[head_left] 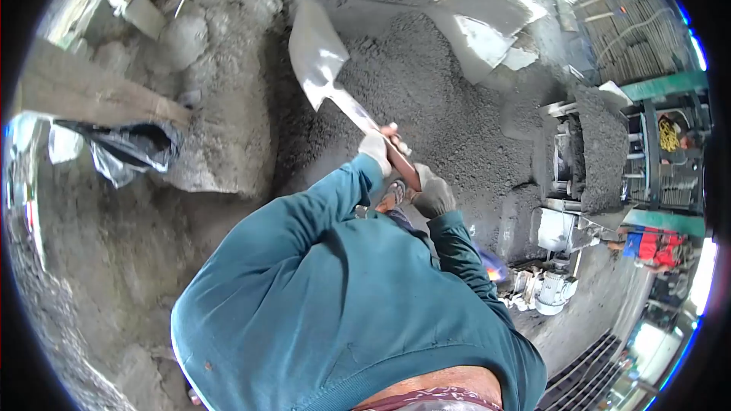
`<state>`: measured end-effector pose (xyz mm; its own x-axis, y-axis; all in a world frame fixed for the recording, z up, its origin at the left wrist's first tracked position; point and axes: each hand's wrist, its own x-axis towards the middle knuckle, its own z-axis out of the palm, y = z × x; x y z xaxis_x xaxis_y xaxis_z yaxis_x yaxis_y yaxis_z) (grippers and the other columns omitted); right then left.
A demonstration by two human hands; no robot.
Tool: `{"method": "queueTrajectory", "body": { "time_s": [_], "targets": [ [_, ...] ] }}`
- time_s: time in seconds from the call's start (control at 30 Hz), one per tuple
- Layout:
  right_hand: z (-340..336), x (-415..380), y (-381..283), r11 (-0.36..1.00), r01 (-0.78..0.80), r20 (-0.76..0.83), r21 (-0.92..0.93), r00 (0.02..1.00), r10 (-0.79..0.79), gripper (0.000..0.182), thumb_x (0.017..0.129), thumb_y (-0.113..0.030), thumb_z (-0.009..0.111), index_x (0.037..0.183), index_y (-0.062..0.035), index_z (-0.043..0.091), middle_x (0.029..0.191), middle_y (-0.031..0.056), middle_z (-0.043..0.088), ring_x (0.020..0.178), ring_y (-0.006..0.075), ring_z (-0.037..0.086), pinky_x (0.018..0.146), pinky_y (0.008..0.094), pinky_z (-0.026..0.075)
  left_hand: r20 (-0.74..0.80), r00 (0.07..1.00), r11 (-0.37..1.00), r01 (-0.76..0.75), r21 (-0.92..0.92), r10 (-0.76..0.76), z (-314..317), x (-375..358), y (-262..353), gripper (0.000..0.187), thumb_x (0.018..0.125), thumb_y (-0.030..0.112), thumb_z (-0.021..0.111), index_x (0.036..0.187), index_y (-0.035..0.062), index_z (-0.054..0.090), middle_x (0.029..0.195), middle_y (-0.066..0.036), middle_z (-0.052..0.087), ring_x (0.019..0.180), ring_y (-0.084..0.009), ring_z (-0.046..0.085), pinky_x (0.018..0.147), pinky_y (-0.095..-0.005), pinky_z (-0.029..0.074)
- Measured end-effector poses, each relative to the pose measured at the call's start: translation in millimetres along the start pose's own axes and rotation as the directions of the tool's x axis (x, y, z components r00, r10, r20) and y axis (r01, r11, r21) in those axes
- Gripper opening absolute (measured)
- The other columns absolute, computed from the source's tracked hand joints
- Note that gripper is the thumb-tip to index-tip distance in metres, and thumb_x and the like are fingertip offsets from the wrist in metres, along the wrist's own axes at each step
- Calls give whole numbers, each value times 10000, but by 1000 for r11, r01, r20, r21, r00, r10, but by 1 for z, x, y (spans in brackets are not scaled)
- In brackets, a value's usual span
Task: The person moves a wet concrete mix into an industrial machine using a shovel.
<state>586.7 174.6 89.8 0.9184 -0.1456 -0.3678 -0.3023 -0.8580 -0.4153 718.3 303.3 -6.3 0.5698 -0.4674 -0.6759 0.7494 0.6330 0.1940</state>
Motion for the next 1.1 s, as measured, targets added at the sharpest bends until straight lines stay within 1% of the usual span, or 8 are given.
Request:
{"method": "queueTrajectory", "body": {
  "time_s": [0.13, 0.33, 0.4, 0.5, 0.63, 0.67, 0.8, 1.1],
  "targets": [
    [-62, -27, -1, 919, -8, 251, -393, 961, 116, 347, 893, -434, 585, 1054, -127, 606, 955, 155, 693, 877, 324, 688, 771, 464, 517, -404, 914, 946, -175, -274, 52, -72, 47, 21, 120, 800, 146, 612, 763, 128, 499, 584, -79, 459, 470, -278, 447, 504, -506, 465],
    [-189, -70, -16, 721, -38, -213, -692, 965, -154, 198, 730, -175, 766, 878, -91, 664, 802, 80, 680, 688, 227, 660, 688, 364, 508, -481, 876, 900, -191, -393, -24, -175, 65, 13, 167, 778, 213, 602, 706, 152, 464, 612, -55, 440, 512, -268, 429, 552, -493, 463],
    [-201, -69, -12, 993, -18, -289, -113, 957, -15, 338, 695, -86, 786, 1009, -50, 667, 828, 90, 694, 710, 201, 667, 680, 361, 528, -435, 900, 911, -170, -377, -13, -217, 98, 14, 170, 774, 228, 609, 704, 162, 470, 609, -35, 434, 521, -255, 432, 564, -487, 464],
    [-179, -47, 4, 705, 12, -148, 709, 980, 133, 465, 718, -65, 768, 1157, -14, 623, 874, 95, 694, 734, 178, 666, 635, 319, 537, -422, 890, 893, -320, -317, 169, -232, 109, 16, 200, 780, 247, 602, 662, 166, 463, 574, -20, 413, 483, -241, 402, 510, -475, 439],
    [-119, -16, -49, 860, 345, -192, 377, 937, -291, 497, 747, -18, 746, 1208, 24, 566, 975, 99, 641, 784, 163, 643, 601, 280, 549, -439, 892, 870, -298, -393, 108, -160, 32, 50, 206, 860, 341, 590, 778, 171, 507, 625, -18, 458, 564, -243, 488, 578, -451, 490],
    [-90, -12, -84, 537, -67, 94, 841, 995, -24, 489, 764, -16, 740, 1217, 18, 560, 1023, 115, 629, 829, 184, 641, 700, 326, 571, -401, 912, 846, -281, -453, 88, -134, 7, 56, 217, 878, 352, 598, 824, 160, 510, 628, -31, 463, 576, -264, 507, 583, -466, 499],
    [141, 42, -15, 328, -332, 227, 884, 920, 319, 359, 804, -5, 683, 1151, 20, 595, 953, 99, 648, 793, 168, 635, 687, 279, 538, -544, 813, 976, 211, -57, -208, -141, 14, 16, 175, 931, 301, 590, 975, 155, 504, 788, -99, 528, 601, -257, 509, 573, -528, 491],
    [-63, -24, -94, 568, 13, 1, 823, 1000, -24, 305, 827, -50, 683, 1116, 24, 618, 666, 16, 590, 566, 113, 571, 520, 269, 463, -219, 975, 900, -67, -431, -32, -81, -22, 54, 183, 793, 170, 693, 875, 133, 534, 711, -70, 504, 643, -264, 531, 703, -513, 534]
  ]
}}
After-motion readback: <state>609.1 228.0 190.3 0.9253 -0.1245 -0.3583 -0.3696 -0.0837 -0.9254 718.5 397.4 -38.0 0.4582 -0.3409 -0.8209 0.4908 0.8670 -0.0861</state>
